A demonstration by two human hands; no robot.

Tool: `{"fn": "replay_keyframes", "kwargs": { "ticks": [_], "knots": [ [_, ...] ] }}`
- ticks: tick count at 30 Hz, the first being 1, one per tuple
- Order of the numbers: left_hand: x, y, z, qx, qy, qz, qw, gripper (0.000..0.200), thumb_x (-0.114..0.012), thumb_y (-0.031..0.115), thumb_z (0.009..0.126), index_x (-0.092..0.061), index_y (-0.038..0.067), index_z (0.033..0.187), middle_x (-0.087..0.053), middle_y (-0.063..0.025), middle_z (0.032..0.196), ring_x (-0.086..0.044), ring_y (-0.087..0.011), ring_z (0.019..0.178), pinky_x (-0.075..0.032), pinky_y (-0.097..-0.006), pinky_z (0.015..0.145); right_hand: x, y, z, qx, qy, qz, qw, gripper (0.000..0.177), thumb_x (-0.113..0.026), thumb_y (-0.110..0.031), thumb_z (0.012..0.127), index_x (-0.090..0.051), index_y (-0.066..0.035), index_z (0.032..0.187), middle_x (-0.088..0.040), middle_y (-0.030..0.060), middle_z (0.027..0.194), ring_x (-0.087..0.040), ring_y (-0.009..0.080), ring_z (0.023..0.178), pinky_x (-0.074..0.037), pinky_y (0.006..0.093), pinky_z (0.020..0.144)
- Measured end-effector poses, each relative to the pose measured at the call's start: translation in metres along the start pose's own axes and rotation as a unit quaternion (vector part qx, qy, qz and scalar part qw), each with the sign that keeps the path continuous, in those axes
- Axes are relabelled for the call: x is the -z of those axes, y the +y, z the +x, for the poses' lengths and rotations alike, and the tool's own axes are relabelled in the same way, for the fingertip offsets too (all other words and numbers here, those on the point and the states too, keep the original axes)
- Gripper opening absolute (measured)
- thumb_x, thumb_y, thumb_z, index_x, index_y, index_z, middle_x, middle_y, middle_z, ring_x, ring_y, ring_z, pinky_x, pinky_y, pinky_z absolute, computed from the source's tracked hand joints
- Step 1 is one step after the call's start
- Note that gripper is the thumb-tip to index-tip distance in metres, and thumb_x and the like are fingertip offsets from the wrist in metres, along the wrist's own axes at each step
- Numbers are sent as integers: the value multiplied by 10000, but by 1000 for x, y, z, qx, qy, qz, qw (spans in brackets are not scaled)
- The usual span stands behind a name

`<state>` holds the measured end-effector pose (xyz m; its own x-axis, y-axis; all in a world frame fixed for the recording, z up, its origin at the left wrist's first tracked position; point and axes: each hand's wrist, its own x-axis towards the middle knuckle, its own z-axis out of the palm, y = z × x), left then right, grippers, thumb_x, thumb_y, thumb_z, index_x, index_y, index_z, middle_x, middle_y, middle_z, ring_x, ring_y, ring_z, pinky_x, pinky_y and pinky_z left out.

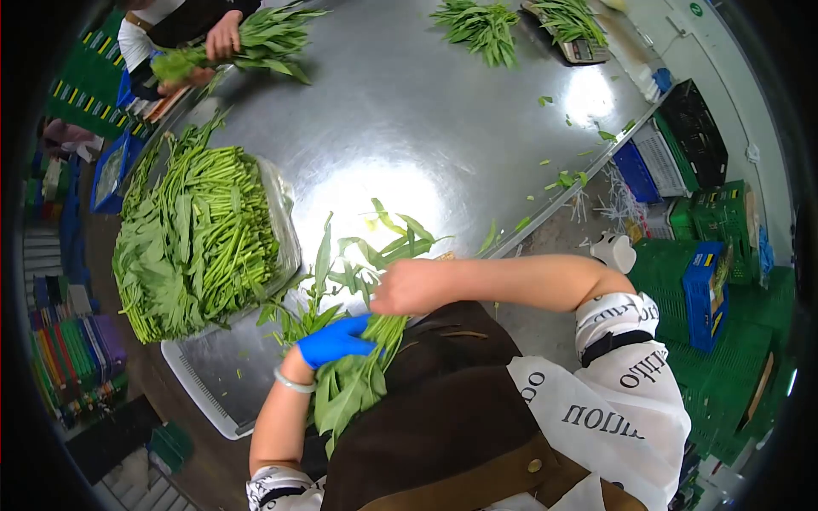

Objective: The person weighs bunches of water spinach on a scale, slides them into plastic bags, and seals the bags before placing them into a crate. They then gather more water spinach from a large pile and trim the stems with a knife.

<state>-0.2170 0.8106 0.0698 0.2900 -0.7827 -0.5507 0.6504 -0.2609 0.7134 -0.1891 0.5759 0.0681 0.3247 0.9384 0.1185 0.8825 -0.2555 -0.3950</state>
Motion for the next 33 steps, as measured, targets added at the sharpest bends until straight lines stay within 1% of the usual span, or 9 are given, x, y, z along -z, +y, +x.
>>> {"fn": "replay_keyframes", "kwargs": {
  "ticks": [5, 6, 8, 10, 13, 18, 26, 30, 33],
  "knots": [
    [50, 31, -40, -280, 516, 29, 809, 241, -564, 178, 890, -614, 21, 1066, -625, -69, 1039, -586, -162, 949, -452, -297, 880, 58, -8, -58, -199, 77, 335, 918, 241, -671, -203, 754, -581, -5, 856, -592, 131, 627, -581, 292, 557, -479, 367, 562],
    [58, 25, -47, -337, 573, -58, 745, 215, -559, 179, 889, -628, 26, 1024, -626, -57, 1009, -581, -147, 912, -455, -287, 856, 57, -8, -65, -219, 103, 523, 817, 249, -670, -215, 775, -577, -3, 866, -581, 114, 619, -580, 262, 549, -483, 360, 550],
    [76, -16, -36, -282, 552, 20, 785, 178, -551, 164, 876, -643, 32, 952, -626, -50, 948, -568, -135, 859, -454, -279, 821, 48, -5, -76, -230, 142, 815, 512, 268, -666, -239, 817, -570, 2, 885, -559, 81, 604, -578, 204, 531, -490, 345, 527],
    [85, -56, 1, -153, 448, 23, 881, 144, -552, 128, 839, -662, 39, 862, -618, -35, 845, -549, -123, 786, -451, -265, 773, -22, 27, -72, -498, 183, 547, 648, 238, -675, -236, 831, -559, -29, 826, -523, 34, 599, -534, 135, 489, -479, 306, 437],
    [14, -62, 44, -89, 185, -7, 979, 305, -567, 167, 888, -595, -11, 1134, -637, -89, 1077, -608, -174, 959, -477, -298, 875, -10, 17, -49, -469, 258, 659, 528, 271, -699, -263, 823, -544, -46, 774, -543, 32, 616, -533, 126, 483, -473, 278, 428],
    [-16, -27, 89, -124, 168, -339, 917, 380, -540, 290, 939, -559, 12, 1196, -598, -93, 1178, -569, -196, 1041, -451, -338, 914, -20, -7, -27, -466, 228, 657, 547, 314, -693, -305, 831, -583, -36, 951, -615, 50, 740, -621, 151, 688, -514, 284, 531],
    [17, -97, 131, -74, 145, -469, 868, 405, -542, 268, 932, -532, -23, 1214, -602, -174, 1166, -593, -305, 1053, -485, -396, 907, -95, 0, -54, -530, 244, 675, 450, 403, -538, -342, 885, -606, -15, 1110, -669, 70, 973, -610, 155, 911, -455, 320, 829],
    [1, -70, 110, -70, 156, -514, 841, 360, -538, 203, 933, -530, -19, 1215, -635, -131, 1045, -617, -253, 925, -508, -360, 818, -80, 2, -59, -491, 277, 740, 366, 247, -585, -252, 874, -596, -25, 969, -624, 62, 776, -586, 148, 653, -446, 269, 589],
    [7, -77, 110, -57, 187, -453, 870, 357, -558, 154, 921, -513, 1, 1240, -606, -54, 893, -568, -168, 757, -488, -298, 704, -65, 10, -55, -499, 242, 711, 432, 165, -608, -190, 865, -566, -41, 922, -515, 15, 630, -475, 108, 508, -374, 253, 475]
  ]
}}
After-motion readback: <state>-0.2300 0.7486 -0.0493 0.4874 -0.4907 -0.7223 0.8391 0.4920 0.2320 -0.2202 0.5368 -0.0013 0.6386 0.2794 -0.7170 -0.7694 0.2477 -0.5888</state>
